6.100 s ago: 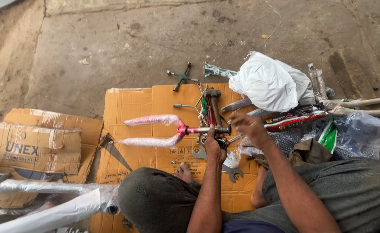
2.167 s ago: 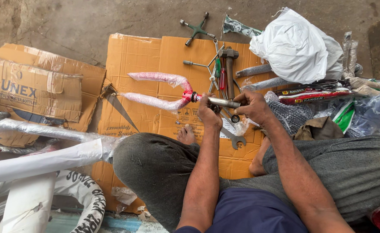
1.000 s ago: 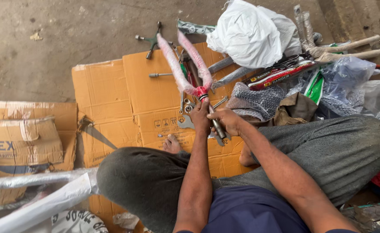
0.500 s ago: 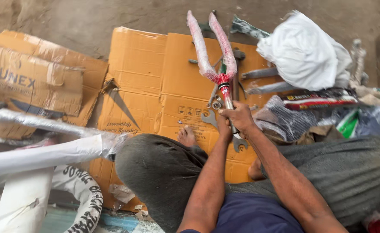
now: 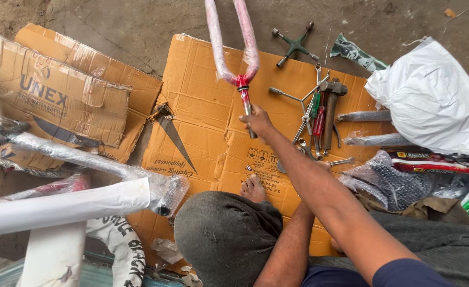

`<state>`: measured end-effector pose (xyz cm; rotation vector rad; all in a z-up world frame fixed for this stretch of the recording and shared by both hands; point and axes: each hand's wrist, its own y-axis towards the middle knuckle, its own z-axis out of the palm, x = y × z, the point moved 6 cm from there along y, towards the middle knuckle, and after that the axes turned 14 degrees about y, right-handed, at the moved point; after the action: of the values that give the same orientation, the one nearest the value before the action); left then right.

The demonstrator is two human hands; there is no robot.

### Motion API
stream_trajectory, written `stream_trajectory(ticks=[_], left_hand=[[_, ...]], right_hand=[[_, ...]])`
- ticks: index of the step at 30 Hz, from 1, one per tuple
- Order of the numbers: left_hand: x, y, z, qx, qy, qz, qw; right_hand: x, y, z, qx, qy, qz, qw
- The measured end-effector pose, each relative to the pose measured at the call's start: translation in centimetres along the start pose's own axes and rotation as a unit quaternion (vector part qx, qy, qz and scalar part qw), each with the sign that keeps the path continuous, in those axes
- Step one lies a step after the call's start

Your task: The person sits on the floor and assembles bicycle parts. They use a wrench to tighten a nut on a fork, then unpack a chainring and crankset from a white bag, placing them on the cardboard.

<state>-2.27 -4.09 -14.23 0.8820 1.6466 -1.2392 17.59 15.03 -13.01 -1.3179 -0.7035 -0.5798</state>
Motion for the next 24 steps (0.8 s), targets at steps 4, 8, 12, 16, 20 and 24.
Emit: stream_trajectory(ticks=[4,8,12,16,20,24], left_hand=[[-1.1,2.4,-2.7,-0.039,-0.059,-0.074,0.995],[-2.4,4.8,-5.4,-0.062,-0.215,-0.338,0.914],[-7.3,6.3,-6.2,-0.041,-0.232,-0.239,0.942],[-10.0,4.1,-3.0,0.100,-0.248,-0.144,0.953],[-8.6,3.0,-1.7,0.065,-0.034,-0.078,0.994],[-5.8,3.2,-2.1,0.017,0.022,-0.105,0.994]], right_hand=[[0.1,3.7,-2.3,0.036,-0.077,0.011,0.996],[2.8,-0.4,-8.8,0.092,-0.142,-0.107,0.980],[1.9,-6.8,-18.6,-0.006,-0.058,-0.062,0.996],[-3.8,-11.3,-24.1,-0.079,0.292,0.036,0.953],[-9.5,-11.9,-26.9,-0.081,0.367,0.046,0.926],[-15.4,-11.6,-27.2,-0.080,0.416,0.055,0.904]])
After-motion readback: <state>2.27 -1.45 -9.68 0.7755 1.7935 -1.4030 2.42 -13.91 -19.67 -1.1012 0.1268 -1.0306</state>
